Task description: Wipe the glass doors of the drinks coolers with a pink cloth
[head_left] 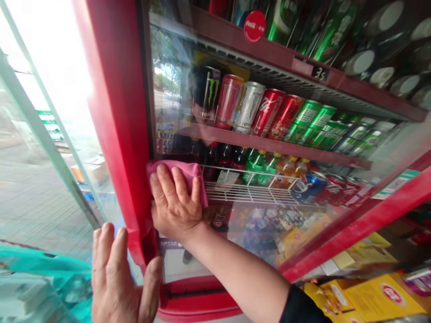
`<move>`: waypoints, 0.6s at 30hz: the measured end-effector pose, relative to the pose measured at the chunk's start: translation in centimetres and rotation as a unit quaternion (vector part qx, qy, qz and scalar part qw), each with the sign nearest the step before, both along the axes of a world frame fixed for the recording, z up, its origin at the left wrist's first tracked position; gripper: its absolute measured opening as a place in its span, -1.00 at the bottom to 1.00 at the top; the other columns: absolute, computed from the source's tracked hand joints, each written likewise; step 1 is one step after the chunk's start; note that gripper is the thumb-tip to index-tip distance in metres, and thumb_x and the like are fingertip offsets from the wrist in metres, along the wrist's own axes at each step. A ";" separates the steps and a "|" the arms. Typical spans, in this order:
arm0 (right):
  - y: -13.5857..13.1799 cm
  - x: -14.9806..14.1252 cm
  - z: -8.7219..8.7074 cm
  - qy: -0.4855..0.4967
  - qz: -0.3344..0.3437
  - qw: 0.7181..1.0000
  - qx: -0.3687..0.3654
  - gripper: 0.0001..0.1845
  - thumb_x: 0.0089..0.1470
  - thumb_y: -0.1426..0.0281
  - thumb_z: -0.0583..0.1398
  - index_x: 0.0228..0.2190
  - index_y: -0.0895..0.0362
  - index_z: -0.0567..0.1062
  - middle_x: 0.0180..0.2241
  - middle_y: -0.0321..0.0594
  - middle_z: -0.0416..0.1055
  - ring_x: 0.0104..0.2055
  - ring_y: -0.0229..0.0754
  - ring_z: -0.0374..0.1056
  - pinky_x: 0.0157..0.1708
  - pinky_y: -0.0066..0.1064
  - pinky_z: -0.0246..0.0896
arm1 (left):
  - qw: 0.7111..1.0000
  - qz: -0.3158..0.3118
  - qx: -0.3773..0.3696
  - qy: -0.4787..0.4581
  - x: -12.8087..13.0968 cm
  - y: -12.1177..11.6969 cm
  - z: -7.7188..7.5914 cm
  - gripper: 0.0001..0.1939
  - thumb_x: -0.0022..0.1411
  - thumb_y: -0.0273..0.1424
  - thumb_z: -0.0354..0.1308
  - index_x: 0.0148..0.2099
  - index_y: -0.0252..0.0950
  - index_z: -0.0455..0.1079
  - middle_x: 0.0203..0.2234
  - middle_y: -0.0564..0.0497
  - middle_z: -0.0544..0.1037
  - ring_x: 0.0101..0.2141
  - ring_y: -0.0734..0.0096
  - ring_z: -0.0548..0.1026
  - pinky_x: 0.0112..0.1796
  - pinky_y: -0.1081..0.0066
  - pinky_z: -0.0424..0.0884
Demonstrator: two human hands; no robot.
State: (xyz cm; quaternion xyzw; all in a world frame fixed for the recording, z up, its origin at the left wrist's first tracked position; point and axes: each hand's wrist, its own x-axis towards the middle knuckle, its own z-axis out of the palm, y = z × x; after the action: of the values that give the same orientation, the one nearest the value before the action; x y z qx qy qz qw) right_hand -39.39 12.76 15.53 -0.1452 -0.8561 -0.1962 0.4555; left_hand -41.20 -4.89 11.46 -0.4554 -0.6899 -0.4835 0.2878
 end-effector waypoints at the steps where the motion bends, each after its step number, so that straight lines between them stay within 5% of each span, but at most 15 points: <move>1: 0.0 0.3 0.1 -0.019 0.008 1.000 0.005 -0.23 0.49 0.16 0.16 0.58 -0.02 0.14 0.61 -0.22 0.12 0.69 0.08 -0.06 0.67 0.24 -0.21 | 1.000 0.001 0.000 0.001 0.0 0.1 0.1 -0.01 0.41 -0.35 0.31 0.70 -0.11 -0.10 0.68 -0.12 -0.03 0.63 -0.17 -0.01 0.59 -0.24 -0.02; 6: 1.1 5.1 1.7 -0.047 0.055 0.996 0.053 -0.35 0.57 0.16 0.03 0.55 -0.02 0.21 0.61 -0.36 0.10 0.68 -0.16 -0.06 0.68 -0.02 -0.16 | 0.996 -0.074 0.016 0.039 1.5 2.2 2.6 -0.07 0.43 -0.37 0.27 0.69 -0.14 -0.05 0.66 -0.13 0.06 0.60 -0.07 0.11 0.55 -0.07 0.16; 12: 4.5 11.5 2.7 0.029 0.027 0.997 0.067 -0.36 0.50 0.44 0.05 0.52 0.10 0.26 0.47 -0.12 0.42 0.63 -0.09 0.11 0.66 0.06 -0.14 | 0.966 -0.245 0.010 0.086 4.9 7.4 7.0 -0.12 0.56 -0.19 0.12 0.70 -0.31 -0.17 0.66 -0.32 -0.05 0.64 -0.06 -0.03 0.53 -0.06 0.20; 18: 6.4 12.5 1.2 0.091 0.087 0.989 0.072 -0.28 0.57 0.36 -0.03 0.62 0.10 -0.04 0.45 -0.01 0.42 0.60 -0.02 0.19 0.55 0.08 0.23 | 0.960 -0.260 0.006 0.105 4.7 12.0 6.5 -0.06 0.60 0.02 -0.07 0.72 -0.28 -0.39 0.68 -0.33 -0.15 0.65 -0.14 -0.23 0.55 -0.28 0.09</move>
State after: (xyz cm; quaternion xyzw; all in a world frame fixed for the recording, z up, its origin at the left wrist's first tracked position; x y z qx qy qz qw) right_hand -26.88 19.18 16.73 -0.0543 -0.8041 -0.2024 0.5564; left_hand -36.47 7.10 17.96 -0.6656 -0.5106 -0.4953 0.2258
